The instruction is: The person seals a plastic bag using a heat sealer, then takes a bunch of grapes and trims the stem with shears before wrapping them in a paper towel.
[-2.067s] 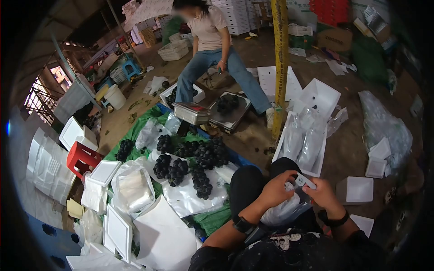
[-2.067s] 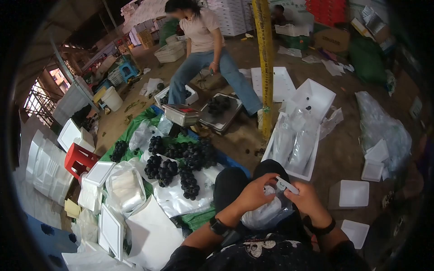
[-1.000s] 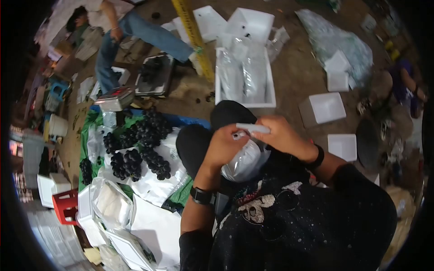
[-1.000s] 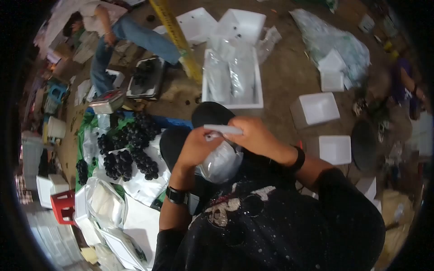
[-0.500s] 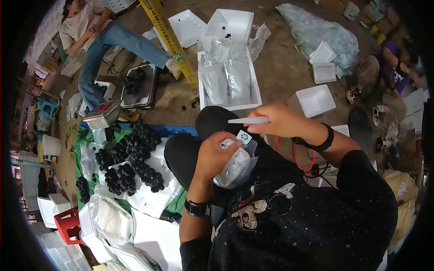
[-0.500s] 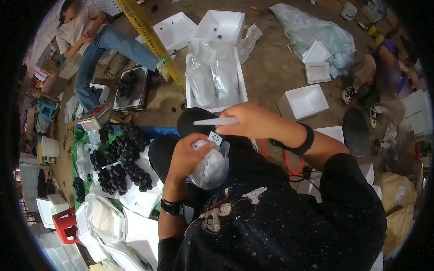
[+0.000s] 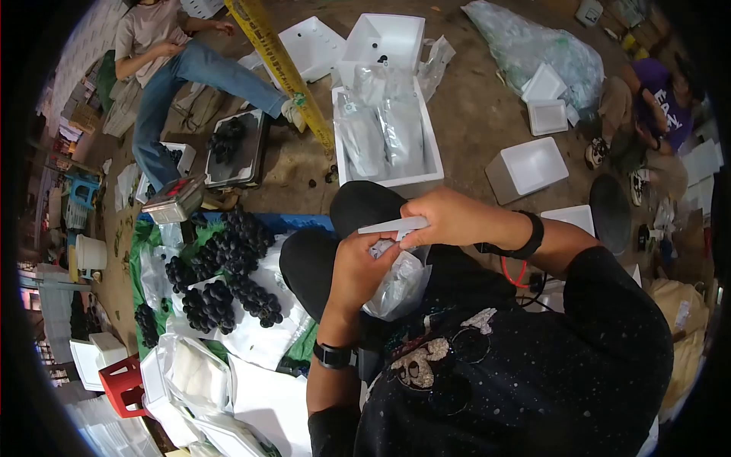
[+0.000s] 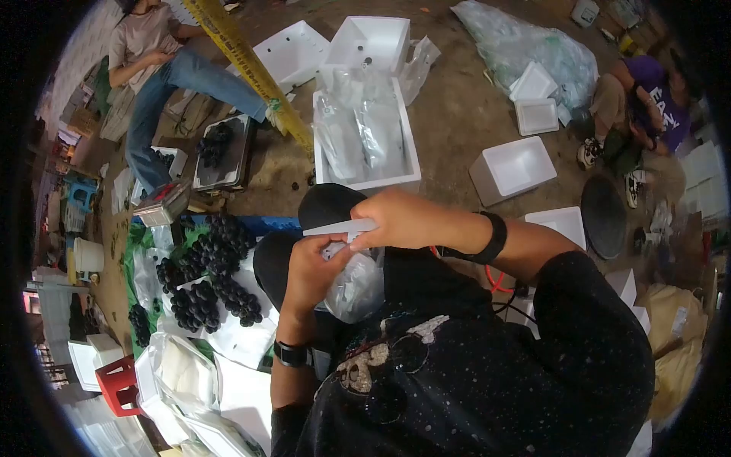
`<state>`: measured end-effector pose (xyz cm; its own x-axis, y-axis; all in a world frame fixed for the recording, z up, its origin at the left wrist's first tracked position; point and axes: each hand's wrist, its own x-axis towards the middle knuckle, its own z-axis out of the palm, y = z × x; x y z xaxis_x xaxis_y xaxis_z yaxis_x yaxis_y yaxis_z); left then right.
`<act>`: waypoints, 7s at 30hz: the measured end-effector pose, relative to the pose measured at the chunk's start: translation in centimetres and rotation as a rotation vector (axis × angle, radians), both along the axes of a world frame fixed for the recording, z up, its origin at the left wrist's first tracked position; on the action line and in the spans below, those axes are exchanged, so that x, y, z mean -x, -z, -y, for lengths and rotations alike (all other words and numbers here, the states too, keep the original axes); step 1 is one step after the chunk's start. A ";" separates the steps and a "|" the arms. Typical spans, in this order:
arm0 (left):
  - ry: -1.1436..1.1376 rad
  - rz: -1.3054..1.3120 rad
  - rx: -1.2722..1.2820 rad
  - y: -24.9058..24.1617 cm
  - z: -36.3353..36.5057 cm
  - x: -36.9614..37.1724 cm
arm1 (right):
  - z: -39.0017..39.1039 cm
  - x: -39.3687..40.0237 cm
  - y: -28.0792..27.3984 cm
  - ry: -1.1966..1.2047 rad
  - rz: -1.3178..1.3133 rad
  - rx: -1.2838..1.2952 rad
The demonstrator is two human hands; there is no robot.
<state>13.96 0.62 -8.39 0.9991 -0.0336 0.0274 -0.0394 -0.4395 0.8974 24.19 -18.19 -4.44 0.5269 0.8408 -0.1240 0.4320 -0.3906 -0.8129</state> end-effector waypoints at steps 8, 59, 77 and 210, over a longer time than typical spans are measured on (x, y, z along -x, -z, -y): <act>-0.107 0.154 0.176 -0.7 1.1 0.1 | -0.2 0.9 0.3 0.115 0.064 -0.143; -0.124 -0.025 0.214 -0.8 0.6 -1.5 | -1.3 -1.4 -4.5 -0.374 0.880 0.010; -0.108 -0.007 0.066 -1.2 0.5 -1.3 | -1.8 -0.7 -1.0 -0.254 0.820 0.164; -0.166 -0.050 0.067 0.8 4.3 -1.2 | 3.2 -1.0 -2.3 -0.374 1.003 0.217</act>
